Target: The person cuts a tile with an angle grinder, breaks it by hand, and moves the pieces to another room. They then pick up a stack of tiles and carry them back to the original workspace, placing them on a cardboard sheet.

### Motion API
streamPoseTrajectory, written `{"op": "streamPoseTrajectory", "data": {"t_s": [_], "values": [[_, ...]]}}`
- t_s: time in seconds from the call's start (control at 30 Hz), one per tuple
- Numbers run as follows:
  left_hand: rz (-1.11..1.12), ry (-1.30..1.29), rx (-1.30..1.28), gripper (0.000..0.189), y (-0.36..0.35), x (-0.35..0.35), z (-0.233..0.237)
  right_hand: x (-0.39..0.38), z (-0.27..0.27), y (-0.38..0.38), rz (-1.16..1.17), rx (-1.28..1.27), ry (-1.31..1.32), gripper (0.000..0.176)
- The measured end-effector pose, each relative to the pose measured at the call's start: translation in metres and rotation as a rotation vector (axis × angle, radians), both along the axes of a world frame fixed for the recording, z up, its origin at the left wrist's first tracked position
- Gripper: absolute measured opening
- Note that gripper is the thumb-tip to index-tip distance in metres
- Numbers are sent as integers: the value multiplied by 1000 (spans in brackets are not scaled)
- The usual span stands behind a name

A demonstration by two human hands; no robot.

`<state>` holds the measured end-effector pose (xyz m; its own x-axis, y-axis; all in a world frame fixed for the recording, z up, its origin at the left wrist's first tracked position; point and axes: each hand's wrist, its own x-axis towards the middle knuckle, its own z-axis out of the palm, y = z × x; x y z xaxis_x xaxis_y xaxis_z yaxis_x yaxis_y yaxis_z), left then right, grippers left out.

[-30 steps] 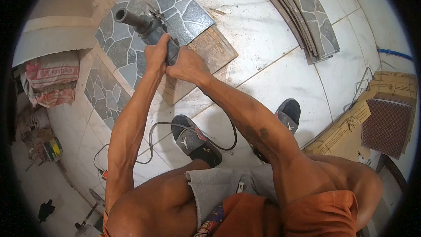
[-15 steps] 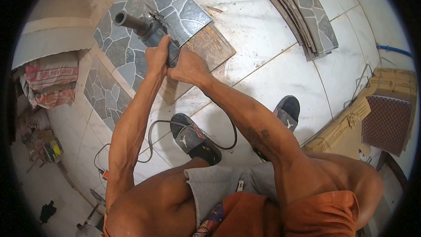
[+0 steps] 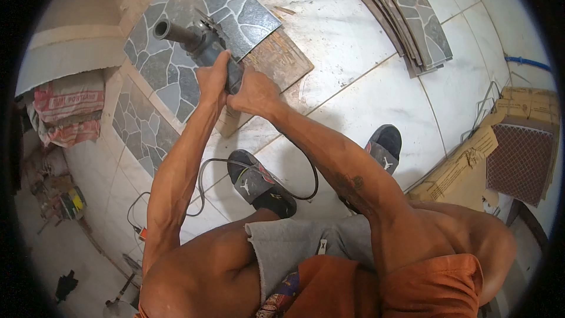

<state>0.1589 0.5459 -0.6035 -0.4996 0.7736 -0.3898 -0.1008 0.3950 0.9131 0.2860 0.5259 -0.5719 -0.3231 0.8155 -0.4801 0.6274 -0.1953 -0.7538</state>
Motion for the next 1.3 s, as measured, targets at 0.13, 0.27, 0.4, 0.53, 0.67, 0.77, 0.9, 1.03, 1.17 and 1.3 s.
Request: {"op": "streamPoseTrajectory", "data": {"t_s": [0.13, 0.27, 0.4, 0.53, 0.67, 0.77, 0.9, 1.03, 1.17, 1.3], "values": [[-39, 3, -24, 26, -2, -1, 0, 0, -8, -3, -16, 61, 1, 80], [-32, -6, -32, 26, -5, 3, 4, 3, -4, -4, 1, -1, -11, 65], [-28, -9, -29, 26, -10, 8, 8, 3, -15, -10, -17, 67, 3, 72], [-5, 8, 0, 25, -13, 14, 9, 7, -16, -14, -14, 56, -14, 76], [-52, -18, -71, 28, -18, 14, 13, 10, -13, -17, -23, 59, -10, 76], [-53, -25, -74, 28, -19, 15, 12, 11, -13, -20, -37, 76, 3, 74], [-54, -6, -81, 29, -22, 18, 12, 12, -17, -23, -55, 64, 14, 71], [-45, 3, -73, 30, -26, 24, 15, 14, -22, -26, -47, 51, -16, 70], [-51, 6, -62, 29, -29, 25, 13, 17, -22, -30, -48, 58, -17, 72], [-50, -21, -78, 27, -31, 26, 8, 22, -15, -31, -32, 38, -23, 75]]}}
